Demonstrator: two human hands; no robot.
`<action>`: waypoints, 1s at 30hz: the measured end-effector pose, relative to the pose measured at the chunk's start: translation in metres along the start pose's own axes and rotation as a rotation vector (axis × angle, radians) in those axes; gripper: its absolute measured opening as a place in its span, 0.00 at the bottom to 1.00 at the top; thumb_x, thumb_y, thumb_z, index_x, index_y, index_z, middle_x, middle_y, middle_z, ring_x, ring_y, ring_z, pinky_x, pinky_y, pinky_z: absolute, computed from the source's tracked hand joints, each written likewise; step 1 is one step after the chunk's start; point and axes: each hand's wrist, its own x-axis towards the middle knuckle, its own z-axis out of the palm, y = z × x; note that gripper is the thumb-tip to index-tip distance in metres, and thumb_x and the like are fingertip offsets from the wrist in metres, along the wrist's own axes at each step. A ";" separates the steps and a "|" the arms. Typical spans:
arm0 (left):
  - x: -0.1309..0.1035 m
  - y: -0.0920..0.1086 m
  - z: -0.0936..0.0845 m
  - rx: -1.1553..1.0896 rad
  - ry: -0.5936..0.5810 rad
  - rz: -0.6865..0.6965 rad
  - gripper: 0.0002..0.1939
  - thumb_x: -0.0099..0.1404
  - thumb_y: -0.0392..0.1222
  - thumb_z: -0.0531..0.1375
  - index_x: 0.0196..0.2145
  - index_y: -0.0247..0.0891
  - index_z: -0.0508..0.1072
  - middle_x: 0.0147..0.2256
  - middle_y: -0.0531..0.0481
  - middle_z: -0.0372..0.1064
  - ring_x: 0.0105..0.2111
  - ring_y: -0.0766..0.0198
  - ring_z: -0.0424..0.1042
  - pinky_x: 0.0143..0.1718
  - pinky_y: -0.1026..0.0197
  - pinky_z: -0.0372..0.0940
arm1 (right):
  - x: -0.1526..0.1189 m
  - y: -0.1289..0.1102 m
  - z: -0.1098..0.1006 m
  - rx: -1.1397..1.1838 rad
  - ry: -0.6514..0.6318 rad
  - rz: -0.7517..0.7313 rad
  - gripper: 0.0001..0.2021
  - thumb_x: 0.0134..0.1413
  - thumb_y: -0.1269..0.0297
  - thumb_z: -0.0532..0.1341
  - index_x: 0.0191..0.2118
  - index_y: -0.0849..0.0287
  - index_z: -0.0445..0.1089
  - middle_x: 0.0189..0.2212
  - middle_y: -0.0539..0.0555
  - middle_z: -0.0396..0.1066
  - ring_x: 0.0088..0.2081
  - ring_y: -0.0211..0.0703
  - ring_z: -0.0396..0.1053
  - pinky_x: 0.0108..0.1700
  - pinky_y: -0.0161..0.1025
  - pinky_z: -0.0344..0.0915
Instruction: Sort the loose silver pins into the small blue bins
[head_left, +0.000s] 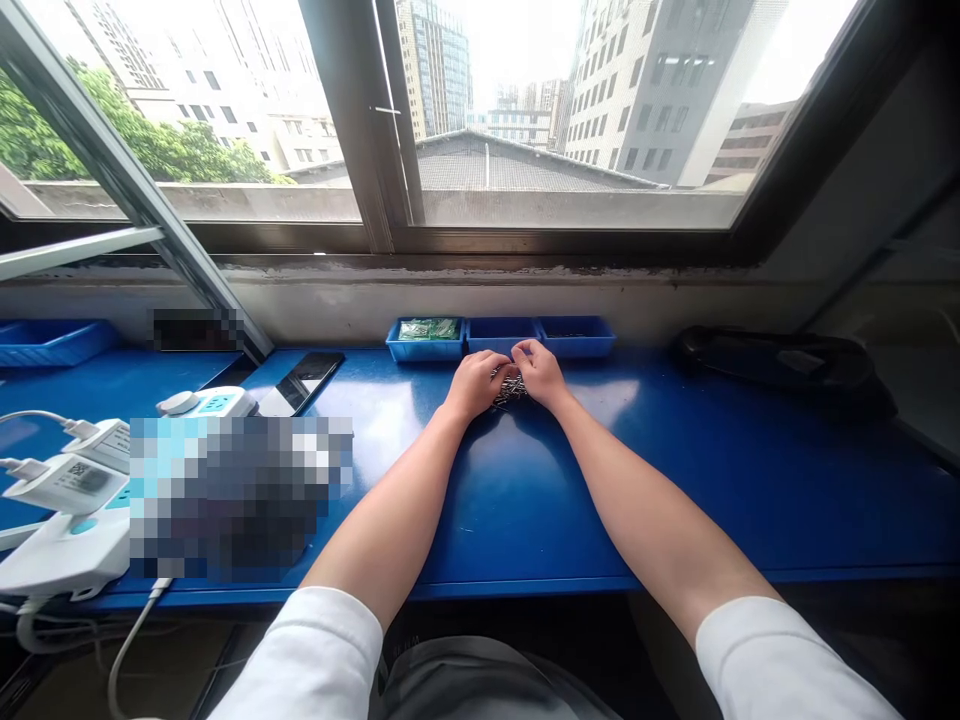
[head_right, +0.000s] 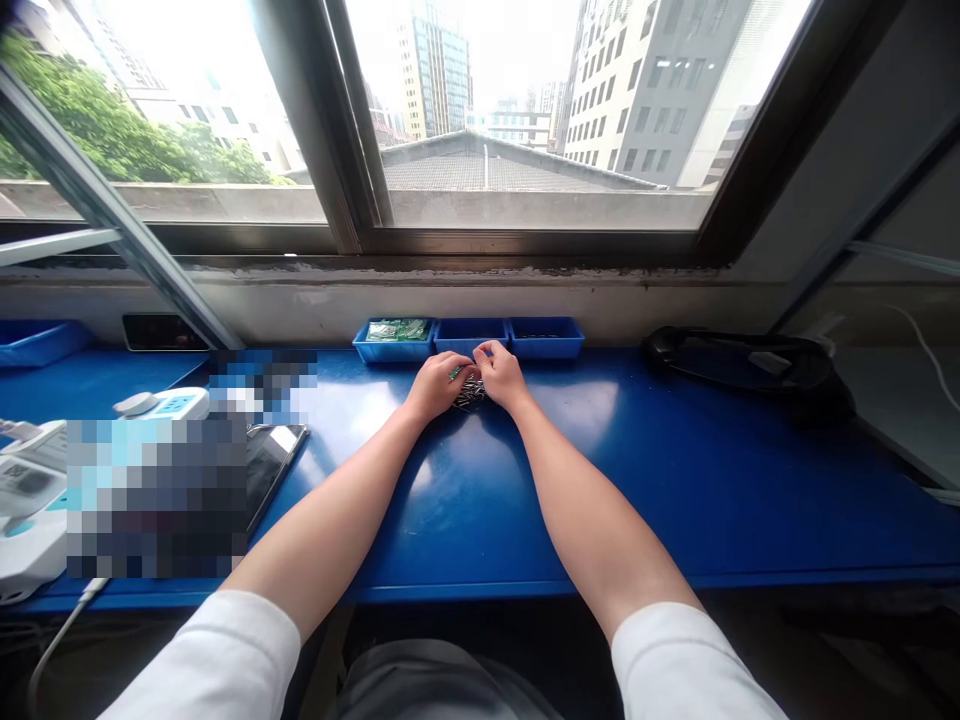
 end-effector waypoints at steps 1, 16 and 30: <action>0.000 0.000 0.000 0.006 0.004 -0.011 0.12 0.66 0.42 0.53 0.35 0.39 0.76 0.34 0.47 0.73 0.36 0.62 0.71 0.41 0.60 0.63 | 0.000 -0.001 0.000 0.046 -0.007 0.008 0.16 0.52 0.46 0.56 0.31 0.55 0.65 0.19 0.47 0.68 0.23 0.39 0.66 0.30 0.37 0.62; -0.001 0.001 -0.002 0.042 0.016 -0.097 0.14 0.67 0.45 0.51 0.38 0.40 0.75 0.38 0.48 0.73 0.40 0.61 0.71 0.44 0.60 0.62 | -0.002 -0.010 -0.008 0.354 -0.053 0.051 0.13 0.45 0.53 0.62 0.28 0.59 0.73 0.22 0.50 0.69 0.23 0.36 0.61 0.24 0.35 0.55; -0.001 -0.012 -0.001 0.148 0.038 -0.499 0.14 0.65 0.46 0.52 0.40 0.38 0.72 0.43 0.43 0.68 0.46 0.55 0.68 0.49 0.55 0.63 | 0.005 -0.002 -0.012 -0.653 0.083 -0.047 0.30 0.50 0.50 0.58 0.58 0.57 0.61 0.57 0.57 0.61 0.54 0.59 0.55 0.53 0.54 0.55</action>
